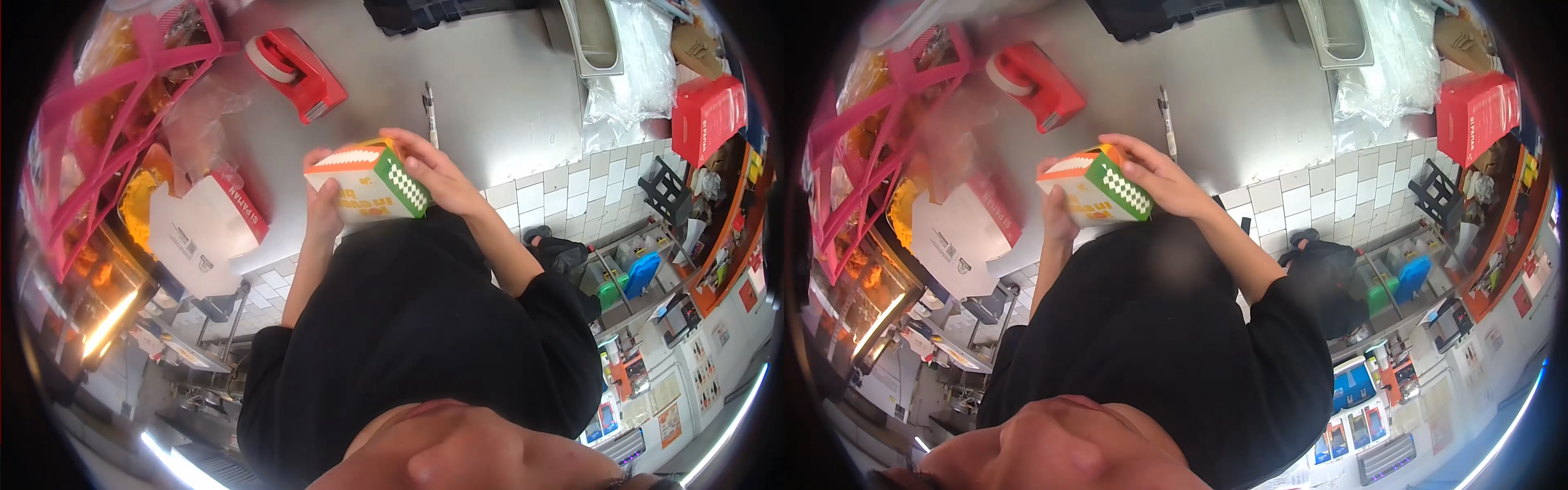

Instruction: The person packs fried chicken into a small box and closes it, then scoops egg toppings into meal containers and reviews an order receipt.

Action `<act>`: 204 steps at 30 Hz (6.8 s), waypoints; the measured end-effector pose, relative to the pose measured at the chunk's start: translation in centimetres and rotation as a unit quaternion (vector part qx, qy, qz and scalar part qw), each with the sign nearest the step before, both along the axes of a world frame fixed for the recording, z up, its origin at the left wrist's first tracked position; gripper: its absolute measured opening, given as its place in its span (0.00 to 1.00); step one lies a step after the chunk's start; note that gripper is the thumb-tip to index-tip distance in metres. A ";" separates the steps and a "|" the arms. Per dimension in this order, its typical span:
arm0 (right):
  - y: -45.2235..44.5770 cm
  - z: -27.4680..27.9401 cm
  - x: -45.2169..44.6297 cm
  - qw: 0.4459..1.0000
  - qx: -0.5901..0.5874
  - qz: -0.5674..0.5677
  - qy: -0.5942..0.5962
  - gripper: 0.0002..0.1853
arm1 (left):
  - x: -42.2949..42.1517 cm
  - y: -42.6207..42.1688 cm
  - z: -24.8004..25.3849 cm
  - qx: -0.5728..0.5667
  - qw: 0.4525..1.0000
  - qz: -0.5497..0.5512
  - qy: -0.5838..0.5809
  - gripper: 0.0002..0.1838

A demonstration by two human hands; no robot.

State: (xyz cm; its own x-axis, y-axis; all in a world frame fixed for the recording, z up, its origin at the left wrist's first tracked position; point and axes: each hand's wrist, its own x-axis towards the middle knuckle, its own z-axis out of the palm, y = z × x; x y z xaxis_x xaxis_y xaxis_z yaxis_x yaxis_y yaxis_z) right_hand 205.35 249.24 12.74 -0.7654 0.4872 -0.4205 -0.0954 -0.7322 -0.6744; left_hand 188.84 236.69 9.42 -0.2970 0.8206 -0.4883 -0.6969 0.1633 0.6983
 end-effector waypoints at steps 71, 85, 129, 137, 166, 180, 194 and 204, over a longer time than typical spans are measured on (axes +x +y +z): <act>-1.9 -6.9 -2.5 0.919 0.098 0.354 -0.143 0.16 | 0.4 -5.7 0.9 0.163 0.926 -0.160 0.301 0.15; -8.4 0.2 -2.2 0.954 0.029 0.299 0.012 0.39 | -2.5 -12.0 5.9 0.037 0.983 0.073 0.166 0.28; -57.5 -10.6 -61.3 0.767 0.491 0.187 -0.368 0.20 | -79.5 -70.9 32.4 0.121 0.659 0.431 0.605 0.20; -57.6 -5.5 -58.1 0.715 0.517 0.036 -0.470 0.18 | -88.4 -64.6 40.2 0.155 0.672 0.428 0.584 0.35; -44.0 21.7 -49.3 0.737 0.609 0.141 -0.256 0.22 | -59.4 -52.7 17.5 0.265 0.804 -0.387 0.365 0.14; -18.9 21.9 -51.3 0.691 0.710 -0.062 -0.123 0.11 | -46.3 -43.8 11.5 0.020 0.888 -0.317 0.333 0.17; -10.6 21.0 -63.8 0.472 0.847 0.106 -0.220 0.10 | -43.8 -47.7 2.6 0.021 0.930 -0.114 0.349 0.20; -10.6 20.5 -60.2 0.617 0.751 -0.155 -0.177 0.16 | -51.3 -56.2 4.3 0.031 0.927 -0.131 0.350 0.20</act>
State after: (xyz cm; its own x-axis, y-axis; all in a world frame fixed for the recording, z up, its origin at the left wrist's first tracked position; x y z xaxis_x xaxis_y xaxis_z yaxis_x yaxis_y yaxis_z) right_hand 145.20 238.63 33.20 -0.5267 0.6313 0.5692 0.2738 0.7599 -0.5895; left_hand 137.59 180.49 13.68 -0.3090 0.9297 -0.2004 -0.0116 0.2070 0.9783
